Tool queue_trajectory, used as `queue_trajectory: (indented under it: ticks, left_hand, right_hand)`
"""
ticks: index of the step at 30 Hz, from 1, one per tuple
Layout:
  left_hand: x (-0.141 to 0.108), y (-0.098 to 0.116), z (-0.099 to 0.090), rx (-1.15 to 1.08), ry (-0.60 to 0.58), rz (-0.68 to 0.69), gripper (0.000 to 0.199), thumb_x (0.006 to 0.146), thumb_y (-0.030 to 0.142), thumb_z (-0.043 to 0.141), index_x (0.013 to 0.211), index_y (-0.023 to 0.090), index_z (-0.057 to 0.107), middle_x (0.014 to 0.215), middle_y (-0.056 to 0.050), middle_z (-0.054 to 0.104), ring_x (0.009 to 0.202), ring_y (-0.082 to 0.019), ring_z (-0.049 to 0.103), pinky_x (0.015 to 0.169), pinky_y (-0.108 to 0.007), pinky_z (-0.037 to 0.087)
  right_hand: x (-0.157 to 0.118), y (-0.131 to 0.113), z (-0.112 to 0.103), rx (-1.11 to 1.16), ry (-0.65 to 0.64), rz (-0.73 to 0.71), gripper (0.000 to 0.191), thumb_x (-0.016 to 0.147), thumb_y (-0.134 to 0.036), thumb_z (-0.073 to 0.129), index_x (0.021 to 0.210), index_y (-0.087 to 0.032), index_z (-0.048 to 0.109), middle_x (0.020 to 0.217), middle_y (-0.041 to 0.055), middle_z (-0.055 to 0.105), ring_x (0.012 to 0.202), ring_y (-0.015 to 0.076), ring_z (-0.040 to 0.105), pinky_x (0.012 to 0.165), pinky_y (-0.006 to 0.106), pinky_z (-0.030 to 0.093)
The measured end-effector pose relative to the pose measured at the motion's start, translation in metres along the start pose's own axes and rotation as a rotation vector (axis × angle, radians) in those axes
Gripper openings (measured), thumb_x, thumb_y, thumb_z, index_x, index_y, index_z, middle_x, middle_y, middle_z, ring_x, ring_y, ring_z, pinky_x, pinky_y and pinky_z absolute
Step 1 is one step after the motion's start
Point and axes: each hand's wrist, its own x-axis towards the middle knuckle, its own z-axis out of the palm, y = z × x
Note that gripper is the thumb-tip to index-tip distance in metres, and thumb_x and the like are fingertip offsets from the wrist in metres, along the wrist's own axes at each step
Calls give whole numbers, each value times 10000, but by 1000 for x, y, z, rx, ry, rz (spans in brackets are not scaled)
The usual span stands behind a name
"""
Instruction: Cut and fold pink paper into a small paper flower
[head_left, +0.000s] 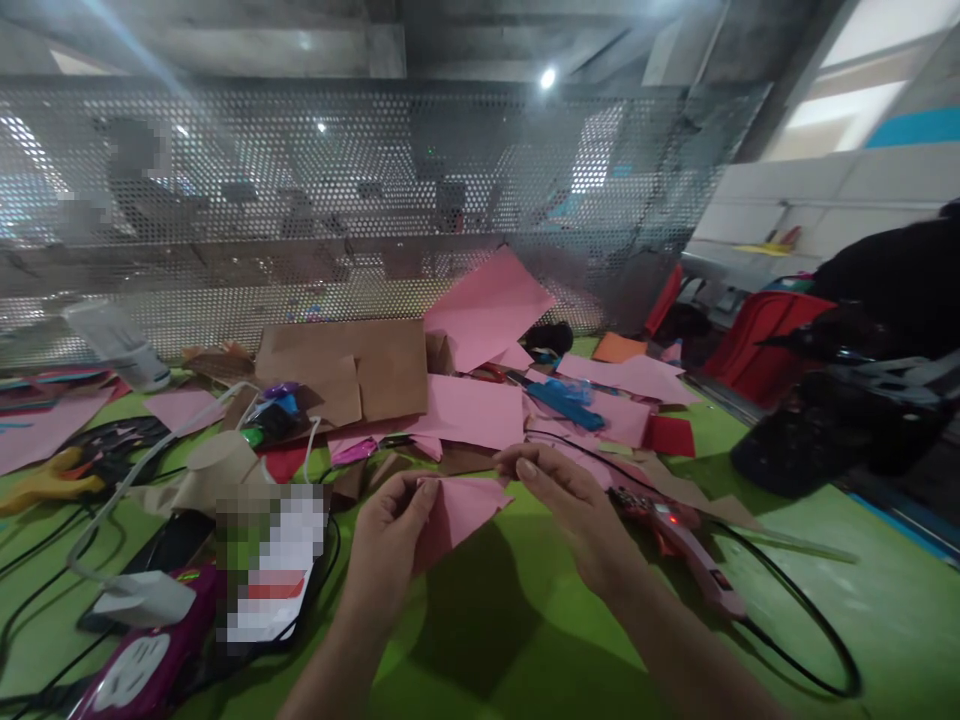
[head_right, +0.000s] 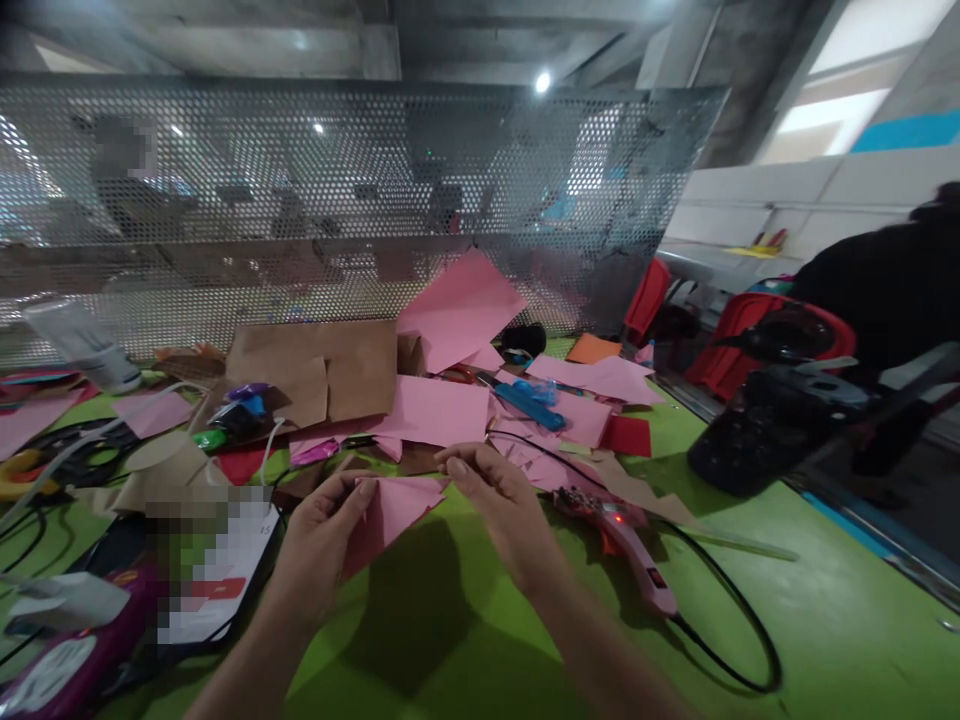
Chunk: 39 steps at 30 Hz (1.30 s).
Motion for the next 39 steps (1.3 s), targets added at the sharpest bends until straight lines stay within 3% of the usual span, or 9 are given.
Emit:
queue_trajectory:
  ticks: [5, 9, 12, 16, 20, 25, 30, 36, 39]
  left_hand:
    - [-1, 3, 1, 120, 15, 107, 250, 819, 418, 647, 857, 172, 659, 770, 1, 636, 717, -138, 547, 644, -210, 432]
    - [-3, 5, 4, 185, -9, 173, 208, 845, 378, 616, 864, 173, 638, 752, 8, 617, 692, -132, 544, 630, -210, 429]
    - [-3, 3, 5, 155, -55, 130, 207, 828, 374, 639, 876, 172, 625, 750, 8, 622, 687, -132, 557, 624, -212, 435]
    - [-1, 0, 4, 150, -50, 110, 208, 800, 367, 669, 856, 170, 637, 729, 7, 637, 677, -136, 571, 612, -214, 440]
    - [-2, 2, 2, 199, -68, 164, 160, 793, 326, 670, 829, 170, 662, 727, -5, 676, 681, -146, 603, 627, -223, 455]
    - [-2, 5, 4, 207, -126, 187, 119, 767, 262, 679, 830, 162, 689, 766, -27, 709, 729, -165, 637, 677, -241, 468]
    - [1, 4, 2, 98, -241, 73, 184, 806, 334, 650, 823, 154, 680, 754, -15, 685, 689, -147, 602, 640, -233, 448]
    - [-2, 9, 0, 317, -144, 193, 173, 811, 325, 636, 775, 165, 691, 709, -13, 669, 681, -161, 587, 632, -242, 434]
    - [-3, 10, 2, 350, -166, 216, 145, 813, 288, 629, 823, 169, 712, 761, -32, 696, 730, -177, 606, 671, -257, 447]
  right_hand:
    - [-4, -2, 3, -103, -109, 54, 312, 830, -446, 645, 1024, -202, 643, 980, 51, 657, 926, 214, 583, 786, 323, 450]
    - [-2, 4, 9, -143, -30, 64, 211, 749, -354, 730, 830, -187, 631, 789, 7, 633, 743, 168, 564, 679, 288, 447]
    - [1, 8, 10, -108, 1, 76, 182, 744, -335, 726, 768, -183, 629, 709, -12, 602, 664, 145, 530, 619, 271, 426]
    - [0, 5, 8, -127, -5, 80, 182, 736, -332, 731, 777, -180, 640, 711, -12, 608, 674, 144, 527, 624, 264, 418]
    - [-2, -1, 8, -211, -94, 94, 268, 781, -405, 697, 935, -186, 677, 861, 27, 673, 765, 169, 574, 673, 279, 438]
    - [0, 4, 10, -219, -138, 106, 291, 788, -452, 691, 716, -170, 673, 670, 6, 638, 651, 158, 561, 610, 272, 438]
    - [0, 9, 8, -144, -127, 79, 270, 793, -424, 695, 704, -170, 669, 645, -5, 610, 627, 148, 546, 602, 265, 442]
    - [-2, 2, 10, -283, -171, 30, 244, 834, -424, 650, 836, -187, 703, 757, 17, 673, 711, 171, 583, 637, 270, 450]
    - [-2, 2, 12, -259, -168, 66, 271, 803, -435, 681, 732, -174, 677, 650, -1, 629, 631, 152, 555, 586, 256, 425]
